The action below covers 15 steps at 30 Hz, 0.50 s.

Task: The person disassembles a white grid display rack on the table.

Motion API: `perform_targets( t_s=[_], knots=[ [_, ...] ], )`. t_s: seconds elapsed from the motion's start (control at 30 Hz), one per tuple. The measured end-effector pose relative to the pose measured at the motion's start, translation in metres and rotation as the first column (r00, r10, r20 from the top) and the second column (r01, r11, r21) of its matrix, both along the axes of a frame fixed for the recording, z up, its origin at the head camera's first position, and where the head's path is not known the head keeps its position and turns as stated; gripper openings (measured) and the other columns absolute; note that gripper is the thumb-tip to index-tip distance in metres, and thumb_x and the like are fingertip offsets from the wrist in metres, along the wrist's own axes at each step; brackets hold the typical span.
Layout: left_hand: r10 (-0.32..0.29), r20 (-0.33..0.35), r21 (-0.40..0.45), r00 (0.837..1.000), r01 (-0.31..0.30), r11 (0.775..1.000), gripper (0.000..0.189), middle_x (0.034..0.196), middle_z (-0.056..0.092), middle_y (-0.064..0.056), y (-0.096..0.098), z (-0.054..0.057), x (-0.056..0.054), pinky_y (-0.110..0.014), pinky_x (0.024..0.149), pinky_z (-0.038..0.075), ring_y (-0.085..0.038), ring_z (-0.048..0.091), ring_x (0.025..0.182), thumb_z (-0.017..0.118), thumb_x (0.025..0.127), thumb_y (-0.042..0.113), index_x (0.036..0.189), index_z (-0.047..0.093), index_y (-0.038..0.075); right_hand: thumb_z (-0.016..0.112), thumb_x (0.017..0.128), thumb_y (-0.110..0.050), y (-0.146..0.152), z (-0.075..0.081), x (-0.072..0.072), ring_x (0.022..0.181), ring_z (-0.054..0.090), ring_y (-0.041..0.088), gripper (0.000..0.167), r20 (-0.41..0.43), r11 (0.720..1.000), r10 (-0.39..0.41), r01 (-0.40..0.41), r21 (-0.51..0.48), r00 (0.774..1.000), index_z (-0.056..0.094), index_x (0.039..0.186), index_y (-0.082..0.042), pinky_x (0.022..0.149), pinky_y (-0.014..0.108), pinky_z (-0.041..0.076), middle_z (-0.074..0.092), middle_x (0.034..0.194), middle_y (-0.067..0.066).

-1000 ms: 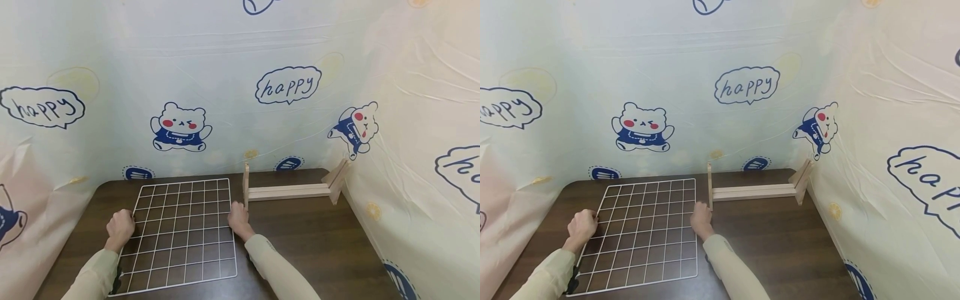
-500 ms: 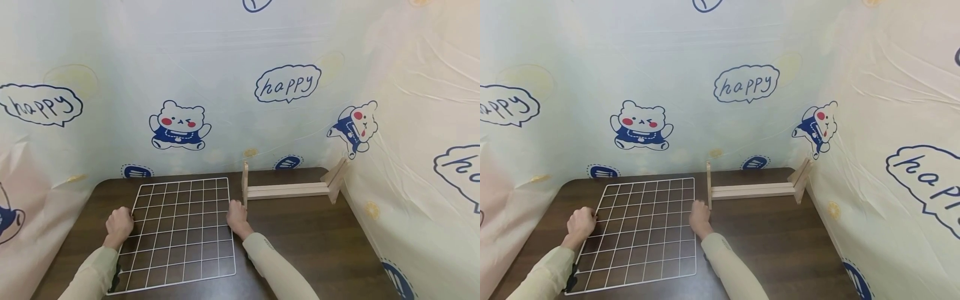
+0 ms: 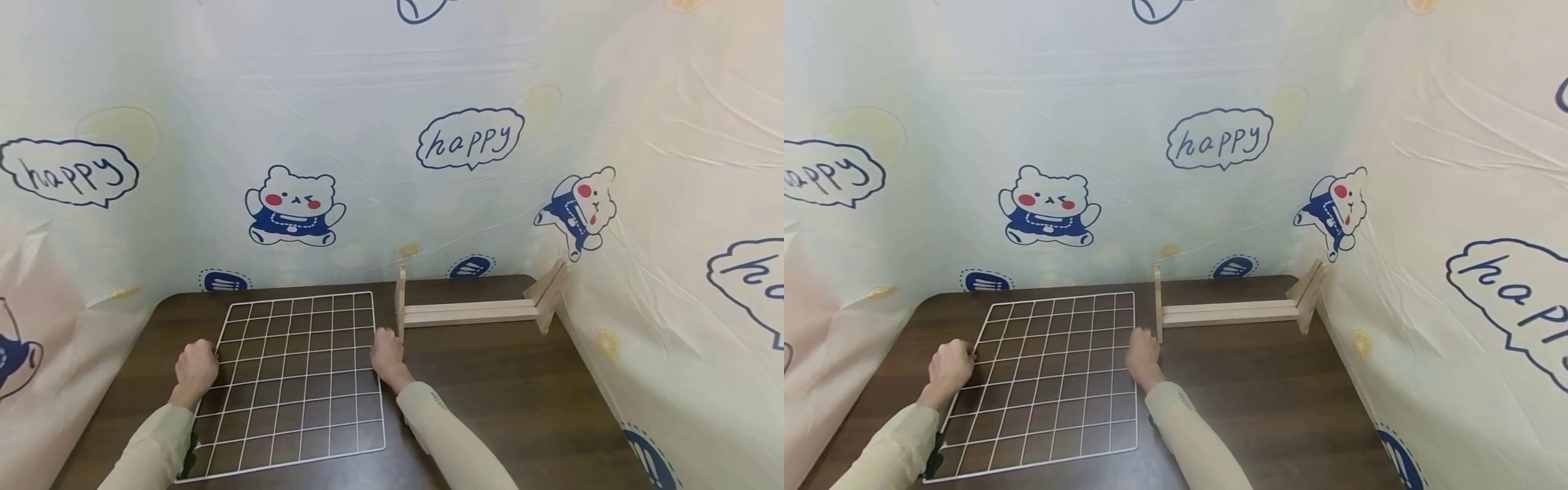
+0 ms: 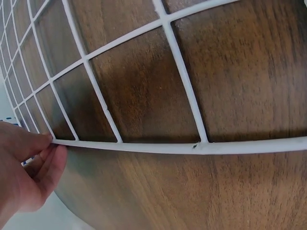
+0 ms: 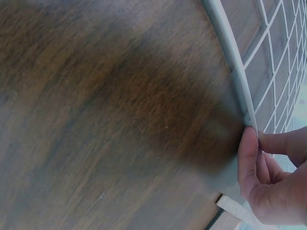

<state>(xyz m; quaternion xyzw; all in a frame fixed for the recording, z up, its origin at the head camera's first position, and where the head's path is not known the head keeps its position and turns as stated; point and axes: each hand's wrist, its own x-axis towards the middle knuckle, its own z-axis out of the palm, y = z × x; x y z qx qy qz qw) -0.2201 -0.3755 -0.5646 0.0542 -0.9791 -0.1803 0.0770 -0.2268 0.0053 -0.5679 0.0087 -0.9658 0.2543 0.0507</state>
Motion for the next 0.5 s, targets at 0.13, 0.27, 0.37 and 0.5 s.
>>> perform_targets(
  t_s=[0.13, 0.27, 0.37, 0.5],
  knots=[
    [-0.011, 0.014, 0.007, 1.000, 0.011, 1.000, 0.024, 0.073, 0.059, -0.034, 0.002, 0.003, -0.002, -0.057, 0.046, 0.045, -0.051, 0.058, 0.060, 0.051, 0.081, -0.004, 0.059, 0.057, 0.003, 0.071, 0.077, 0.002, 0.002, 0.000, 0.000, 0.069, 0.066, 0.037, 0.011, 0.004, 1.000, -0.009, 0.009, -0.017, 1.000, 0.060, 0.074, 0.000, 0.053, 0.043, 0.054, 0.060, 0.073, 0.014],
    [-0.004, 0.025, 0.008, 1.000, 0.004, 1.000, 0.023, 0.073, 0.058, -0.034, 0.003, 0.007, -0.003, -0.058, 0.048, 0.044, -0.051, 0.057, 0.061, 0.048, 0.080, -0.004, 0.058, 0.054, 0.003, 0.067, 0.079, 0.003, 0.003, -0.002, -0.001, 0.070, 0.065, 0.036, 0.011, 0.020, 0.999, 0.009, -0.008, -0.049, 1.000, 0.058, 0.074, -0.001, 0.053, 0.043, 0.054, 0.059, 0.073, 0.014],
    [-0.010, 0.049, 0.011, 0.999, 0.009, 1.000, 0.024, 0.071, 0.058, -0.033, 0.004, 0.010, -0.003, -0.057, 0.048, 0.044, -0.048, 0.057, 0.060, 0.047, 0.079, -0.005, 0.058, 0.053, 0.004, 0.068, 0.081, 0.001, 0.003, -0.005, -0.001, 0.070, 0.065, 0.035, 0.013, 0.031, 0.998, 0.008, -0.006, -0.055, 0.999, 0.057, 0.074, -0.002, 0.053, 0.043, 0.053, 0.057, 0.073, 0.013],
    [-0.012, 0.081, 0.023, 0.997, 0.010, 1.000, 0.021, 0.071, 0.058, -0.030, 0.005, 0.011, -0.003, -0.055, 0.048, 0.044, -0.044, 0.057, 0.059, 0.046, 0.077, -0.006, 0.060, 0.054, 0.004, 0.070, 0.082, 0.000, 0.003, -0.007, -0.001, 0.071, 0.065, 0.035, 0.014, 0.032, 0.999, -0.006, 0.008, -0.041, 0.999, 0.058, 0.075, -0.002, 0.053, 0.044, 0.054, 0.058, 0.073, 0.013]
  ],
)
